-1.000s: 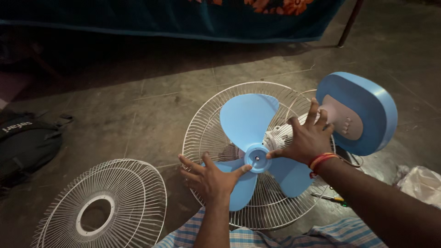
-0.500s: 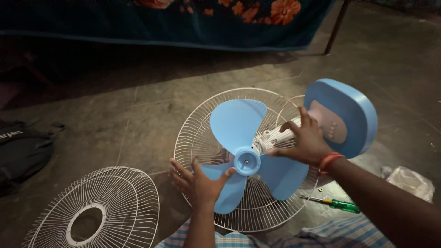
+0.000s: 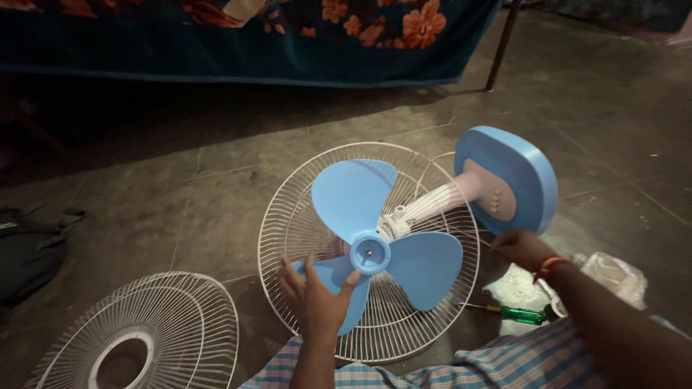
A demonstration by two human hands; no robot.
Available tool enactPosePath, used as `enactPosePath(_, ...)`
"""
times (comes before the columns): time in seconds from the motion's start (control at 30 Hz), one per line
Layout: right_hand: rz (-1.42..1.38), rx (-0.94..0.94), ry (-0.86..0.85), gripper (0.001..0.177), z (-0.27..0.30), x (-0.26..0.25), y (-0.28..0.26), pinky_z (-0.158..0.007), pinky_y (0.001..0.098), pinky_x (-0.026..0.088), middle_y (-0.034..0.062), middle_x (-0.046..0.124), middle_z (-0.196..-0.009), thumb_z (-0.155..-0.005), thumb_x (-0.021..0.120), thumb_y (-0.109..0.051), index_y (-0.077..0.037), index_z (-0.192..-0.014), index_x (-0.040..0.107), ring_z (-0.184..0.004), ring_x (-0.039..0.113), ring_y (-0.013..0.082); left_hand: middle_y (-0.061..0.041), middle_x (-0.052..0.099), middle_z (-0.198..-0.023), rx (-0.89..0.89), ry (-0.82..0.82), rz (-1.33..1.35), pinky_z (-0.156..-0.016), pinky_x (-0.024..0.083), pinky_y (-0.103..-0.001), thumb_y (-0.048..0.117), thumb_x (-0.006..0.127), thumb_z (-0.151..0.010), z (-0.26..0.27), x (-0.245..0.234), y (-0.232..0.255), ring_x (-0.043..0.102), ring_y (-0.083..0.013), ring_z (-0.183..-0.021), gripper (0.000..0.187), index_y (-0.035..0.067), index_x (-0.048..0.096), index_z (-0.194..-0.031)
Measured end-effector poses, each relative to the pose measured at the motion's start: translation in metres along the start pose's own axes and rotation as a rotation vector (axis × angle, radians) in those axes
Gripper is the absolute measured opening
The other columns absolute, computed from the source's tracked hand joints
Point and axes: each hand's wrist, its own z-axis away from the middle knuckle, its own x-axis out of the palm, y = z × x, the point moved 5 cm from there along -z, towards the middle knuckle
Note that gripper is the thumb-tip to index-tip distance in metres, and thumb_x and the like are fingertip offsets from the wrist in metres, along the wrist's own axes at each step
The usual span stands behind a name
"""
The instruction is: The person removes the central hub cap and blade assembly from a blue electric fan. They unscrew the hub cap, detach the blades, and set the components aside.
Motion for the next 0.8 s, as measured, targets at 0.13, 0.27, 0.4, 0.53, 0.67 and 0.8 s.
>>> enactPosePath(0.13, 0.211, 0.282, -0.352, 0.020, 0.006, 0.044, 0.030, -0.050, 0.0353, 0.049, 0.0092, 0.073, -0.067, -0.085, 0.079, -0.021, -0.002, -0.090, 0.080, -0.056, 0.065, 0.0194, -0.027, 0.010, -0.163, -0.037, 0.035, 0.064, -0.118, 0.024, -0.061, 0.064, 0.086, -0.065, -0.001, 0.001, -0.008, 0.010, -0.0482, -0.152, 0.107, 0.006, 0.044, -0.144)
enactPosePath(0.27, 0.385, 0.270, -0.472, 0.014, 0.014, 0.070, 0.032, -0.053, 0.0367, 0.054, 0.0122, 0.077, -0.070, -0.076, 0.081, -0.016, -0.008, -0.088, 0.083, -0.060, 0.072, 0.0213, -0.026, 0.013, -0.163, -0.050, 0.035, 0.111, -0.119, 0.024, -0.059, 0.062, 0.086, -0.067, -0.001, 0.004, -0.012, 0.012, -0.0467, -0.152, 0.104, 0.006, 0.044, -0.144)
enactPosePath(0.4, 0.837, -0.067, -0.472, 0.025, 0.022, 0.081, 0.003, -0.076, 0.0415, 0.057, 0.0134, 0.077, -0.088, -0.083, 0.079, -0.034, -0.012, -0.094, 0.080, -0.083, 0.073, 0.0322, -0.027, 0.015, -0.163, -0.039, 0.042, 0.091, -0.120, 0.023, -0.059, 0.063, 0.086, -0.067, -0.002, 0.004, -0.010, 0.012, -0.0466, -0.152, 0.104, 0.005, 0.044, -0.143)
enactPosePath(0.53, 0.700, 0.141, -0.370, 0.025, 0.036, 0.074, -0.018, -0.086, 0.0428, 0.061, 0.0152, 0.079, -0.096, -0.080, 0.077, -0.028, -0.012, -0.100, 0.080, -0.094, 0.077, 0.0325, -0.027, 0.016, -0.162, -0.061, 0.018, 0.086, -0.120, 0.021, -0.059, 0.063, 0.086, -0.067, -0.004, 0.007, -0.013, 0.012, -0.0468, -0.151, 0.107, 0.008, 0.044, -0.149)
enactPosePath(0.67, 0.702, 0.172, -0.350, 0.030, 0.041, 0.071, -0.039, -0.085, 0.0414, 0.059, 0.0186, 0.078, -0.096, -0.082, 0.080, -0.033, -0.009, -0.100, 0.081, -0.092, 0.076, 0.0326, -0.027, 0.019, -0.160, -0.064, 0.024, 0.071, -0.121, 0.021, -0.058, 0.064, 0.085, -0.068, -0.004, 0.008, -0.011, 0.014, -0.0460, -0.151, 0.106, 0.008, 0.045, -0.149)
enactPosePath(0.8, 0.609, 0.365, -0.293, 0.034, 0.033, 0.041, -0.052, -0.074, 0.0392, 0.062, 0.0145, 0.083, -0.085, -0.085, 0.080, -0.034, 0.000, -0.094, 0.082, -0.074, 0.079, 0.0243, -0.025, 0.024, -0.163, -0.014, 0.106, 0.051, -0.118, 0.022, -0.059, 0.062, 0.085, -0.068, -0.007, -0.003, -0.005, 0.017, -0.0461, -0.149, 0.100, 0.009, 0.050, -0.145)
